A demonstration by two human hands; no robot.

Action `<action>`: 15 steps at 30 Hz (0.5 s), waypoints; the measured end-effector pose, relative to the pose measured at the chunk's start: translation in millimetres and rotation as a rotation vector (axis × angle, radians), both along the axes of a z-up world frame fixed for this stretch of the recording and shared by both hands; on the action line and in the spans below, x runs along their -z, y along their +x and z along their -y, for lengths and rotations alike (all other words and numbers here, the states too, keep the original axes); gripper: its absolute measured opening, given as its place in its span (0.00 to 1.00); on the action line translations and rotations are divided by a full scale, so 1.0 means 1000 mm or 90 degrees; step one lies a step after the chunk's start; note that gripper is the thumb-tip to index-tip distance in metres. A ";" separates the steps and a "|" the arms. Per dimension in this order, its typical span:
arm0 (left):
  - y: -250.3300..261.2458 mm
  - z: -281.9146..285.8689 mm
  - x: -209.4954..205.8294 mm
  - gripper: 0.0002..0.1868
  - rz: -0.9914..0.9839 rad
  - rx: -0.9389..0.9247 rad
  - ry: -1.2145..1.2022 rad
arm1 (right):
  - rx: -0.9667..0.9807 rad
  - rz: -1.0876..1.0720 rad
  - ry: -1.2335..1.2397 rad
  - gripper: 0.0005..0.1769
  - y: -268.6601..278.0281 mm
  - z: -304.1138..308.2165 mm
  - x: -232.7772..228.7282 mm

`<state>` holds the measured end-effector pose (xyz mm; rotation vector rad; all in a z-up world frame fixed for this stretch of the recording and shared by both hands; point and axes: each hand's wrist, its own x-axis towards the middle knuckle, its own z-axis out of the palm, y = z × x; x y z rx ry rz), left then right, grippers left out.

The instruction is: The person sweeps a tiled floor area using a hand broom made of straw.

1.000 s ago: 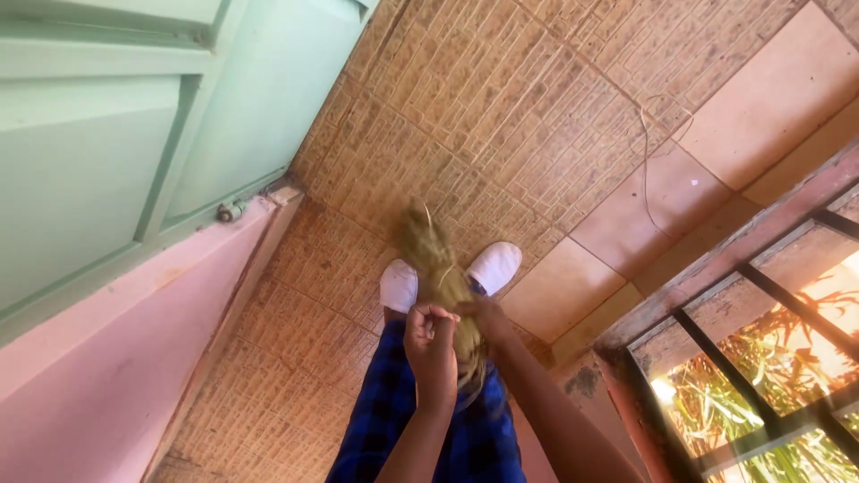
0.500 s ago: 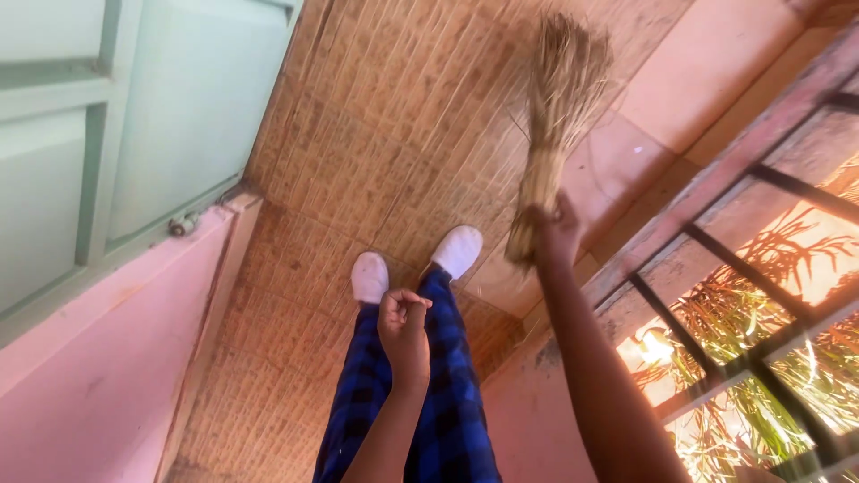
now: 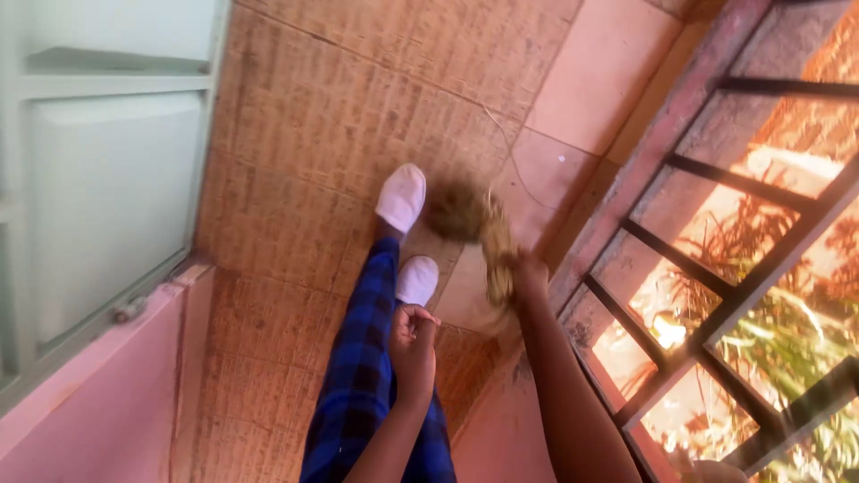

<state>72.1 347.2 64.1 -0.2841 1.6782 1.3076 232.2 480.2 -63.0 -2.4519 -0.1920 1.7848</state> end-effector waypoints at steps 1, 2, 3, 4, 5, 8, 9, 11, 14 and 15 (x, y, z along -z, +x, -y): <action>0.006 -0.001 0.012 0.05 0.006 0.020 -0.027 | 0.033 -0.057 0.097 0.10 -0.008 -0.023 -0.003; 0.010 -0.003 0.024 0.05 0.010 0.040 -0.055 | 0.064 -0.116 0.193 0.11 -0.017 -0.040 -0.008; 0.012 -0.009 0.040 0.05 -0.005 0.073 -0.026 | 0.087 -0.140 0.217 0.12 -0.023 -0.052 -0.013; 0.017 -0.010 0.050 0.05 -0.015 0.104 -0.010 | 0.109 -0.159 0.227 0.13 -0.025 -0.050 -0.025; 0.020 -0.011 0.060 0.05 -0.023 0.134 0.006 | 0.130 -0.178 0.237 0.14 -0.026 -0.043 -0.035; 0.019 0.005 0.063 0.04 -0.036 0.233 -0.050 | 0.074 -0.087 0.234 0.24 -0.026 0.001 -0.060; 0.017 0.014 0.054 0.06 -0.014 0.218 -0.063 | -0.021 -0.044 0.237 0.23 -0.020 0.026 -0.073; 0.012 0.000 0.075 0.07 0.038 0.149 -0.054 | -0.234 0.119 0.138 0.25 -0.003 0.059 -0.083; -0.001 -0.020 0.092 0.05 0.036 0.141 -0.050 | 0.345 0.045 -0.119 0.21 0.013 0.141 -0.109; -0.002 -0.021 0.088 0.04 0.020 0.159 -0.053 | 0.411 -0.029 -0.100 0.19 0.020 0.163 -0.099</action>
